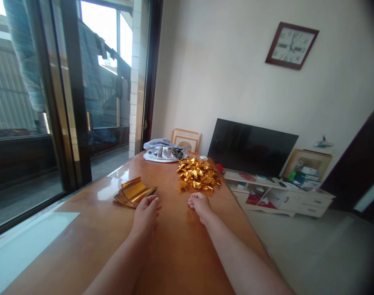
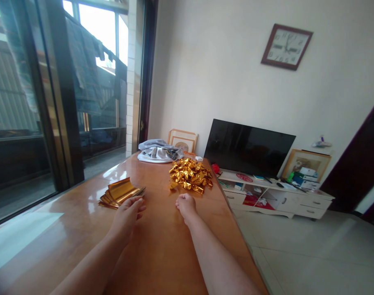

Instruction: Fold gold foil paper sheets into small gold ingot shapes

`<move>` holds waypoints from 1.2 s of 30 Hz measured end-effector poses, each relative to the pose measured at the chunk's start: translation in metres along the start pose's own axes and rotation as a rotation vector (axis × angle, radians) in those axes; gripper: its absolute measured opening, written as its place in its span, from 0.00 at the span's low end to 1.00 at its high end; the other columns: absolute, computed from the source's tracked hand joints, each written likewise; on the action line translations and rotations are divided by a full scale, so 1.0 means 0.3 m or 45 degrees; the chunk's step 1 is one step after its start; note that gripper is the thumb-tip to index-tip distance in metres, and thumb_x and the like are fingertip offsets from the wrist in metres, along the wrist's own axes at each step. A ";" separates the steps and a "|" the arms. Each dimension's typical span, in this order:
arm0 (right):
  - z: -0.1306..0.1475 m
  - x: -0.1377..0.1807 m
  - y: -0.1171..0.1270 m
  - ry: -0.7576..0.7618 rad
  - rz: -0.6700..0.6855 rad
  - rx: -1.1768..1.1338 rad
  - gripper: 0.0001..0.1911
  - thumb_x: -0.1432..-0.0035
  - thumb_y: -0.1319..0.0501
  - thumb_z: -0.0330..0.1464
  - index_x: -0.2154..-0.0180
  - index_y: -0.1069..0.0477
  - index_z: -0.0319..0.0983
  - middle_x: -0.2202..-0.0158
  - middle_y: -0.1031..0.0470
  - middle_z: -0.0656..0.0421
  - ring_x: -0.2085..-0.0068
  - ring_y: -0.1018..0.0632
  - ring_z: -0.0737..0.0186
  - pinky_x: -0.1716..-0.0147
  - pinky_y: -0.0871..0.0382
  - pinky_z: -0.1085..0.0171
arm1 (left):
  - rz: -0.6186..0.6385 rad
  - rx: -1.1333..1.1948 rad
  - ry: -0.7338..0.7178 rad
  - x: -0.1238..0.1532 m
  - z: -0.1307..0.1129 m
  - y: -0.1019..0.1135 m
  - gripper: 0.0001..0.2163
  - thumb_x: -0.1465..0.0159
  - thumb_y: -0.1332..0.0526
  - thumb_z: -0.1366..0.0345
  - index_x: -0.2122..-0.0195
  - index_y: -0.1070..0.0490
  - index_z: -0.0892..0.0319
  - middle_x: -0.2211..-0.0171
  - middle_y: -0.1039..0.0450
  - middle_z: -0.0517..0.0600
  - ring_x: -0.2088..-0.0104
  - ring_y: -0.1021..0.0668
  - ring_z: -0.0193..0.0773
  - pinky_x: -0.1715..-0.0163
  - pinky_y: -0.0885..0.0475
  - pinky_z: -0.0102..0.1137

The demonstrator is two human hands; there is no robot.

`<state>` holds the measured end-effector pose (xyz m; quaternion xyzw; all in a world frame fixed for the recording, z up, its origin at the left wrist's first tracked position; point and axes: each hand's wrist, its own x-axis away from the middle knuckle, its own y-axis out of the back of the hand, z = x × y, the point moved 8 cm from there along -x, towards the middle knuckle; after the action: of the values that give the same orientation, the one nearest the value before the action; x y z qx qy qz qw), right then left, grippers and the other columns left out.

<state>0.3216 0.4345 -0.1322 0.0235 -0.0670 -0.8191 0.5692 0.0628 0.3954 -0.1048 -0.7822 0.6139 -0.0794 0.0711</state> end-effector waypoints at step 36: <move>0.010 0.083 0.011 -0.024 0.090 -0.060 0.11 0.42 0.39 0.33 0.57 0.26 0.35 0.63 0.24 0.55 0.61 0.23 0.62 0.68 0.31 0.69 | -0.029 -0.030 0.020 -0.015 0.013 0.014 0.18 0.45 0.37 0.54 0.57 0.28 0.59 0.63 0.26 0.50 0.67 0.23 0.38 0.73 0.35 0.29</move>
<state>0.3156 0.4105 -0.1280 0.0000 -0.0541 -0.8000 0.5975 0.0585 0.3988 -0.1097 -0.7892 0.6064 -0.0790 0.0561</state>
